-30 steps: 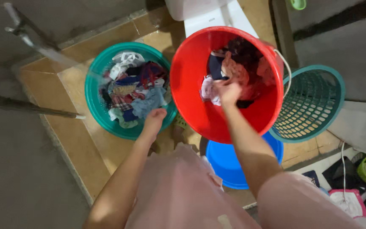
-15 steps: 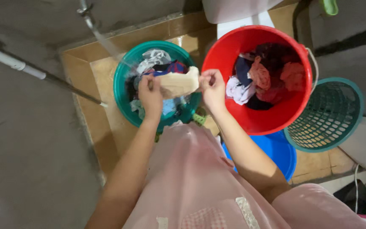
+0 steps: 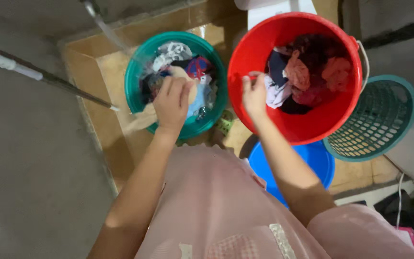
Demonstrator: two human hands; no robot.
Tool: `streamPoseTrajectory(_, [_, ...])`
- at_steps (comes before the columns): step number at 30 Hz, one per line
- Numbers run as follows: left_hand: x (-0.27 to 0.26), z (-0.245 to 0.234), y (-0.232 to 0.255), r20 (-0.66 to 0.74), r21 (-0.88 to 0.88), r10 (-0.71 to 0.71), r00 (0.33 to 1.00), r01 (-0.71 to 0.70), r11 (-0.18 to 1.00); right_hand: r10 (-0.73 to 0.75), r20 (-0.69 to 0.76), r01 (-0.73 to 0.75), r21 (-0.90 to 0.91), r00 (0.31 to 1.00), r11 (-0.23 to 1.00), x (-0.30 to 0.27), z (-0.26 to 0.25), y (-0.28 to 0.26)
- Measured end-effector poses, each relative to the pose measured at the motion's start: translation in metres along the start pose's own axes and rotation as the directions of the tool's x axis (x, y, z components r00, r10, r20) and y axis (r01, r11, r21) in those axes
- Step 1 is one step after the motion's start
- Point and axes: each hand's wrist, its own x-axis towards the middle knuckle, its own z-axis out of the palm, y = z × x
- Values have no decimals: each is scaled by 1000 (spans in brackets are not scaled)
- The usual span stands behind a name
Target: The person transfers clothes from a red bucket into a green basin under a running water tap. They pick up individual items one at a time, place them in the basin, and rearrange the containers on the floor.
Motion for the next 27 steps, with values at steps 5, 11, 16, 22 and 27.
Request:
streamPoseTrajectory(5, [3, 9, -25, -71, 40, -156, 985, 159, 986, -11, -87, -24, -389, 996, 921, 67, -33, 174])
streamPoseTrajectory(11, [-27, 7, -47, -87, 118, -454, 887, 462, 879, 588, 134, -356, -681, 798, 640, 120, -82, 252])
streamPoseTrajectory(16, [-76, 25, -90, -47, 311, -478, 877, 467, 828, 527, 207, -278, -662, 824, 696, 105, -53, 256])
streamPoseTrajectory(22, [-110, 82, -106, 312, -118, -753, 580, 810, 575, 137, 438, -325, 389, 889, 862, -6, 43, 102])
streamPoseTrajectory(27, [-93, 112, -109, 442, -501, -703, 557, 803, 321, 210, 594, -555, 488, 777, 674, -36, 18, -75])
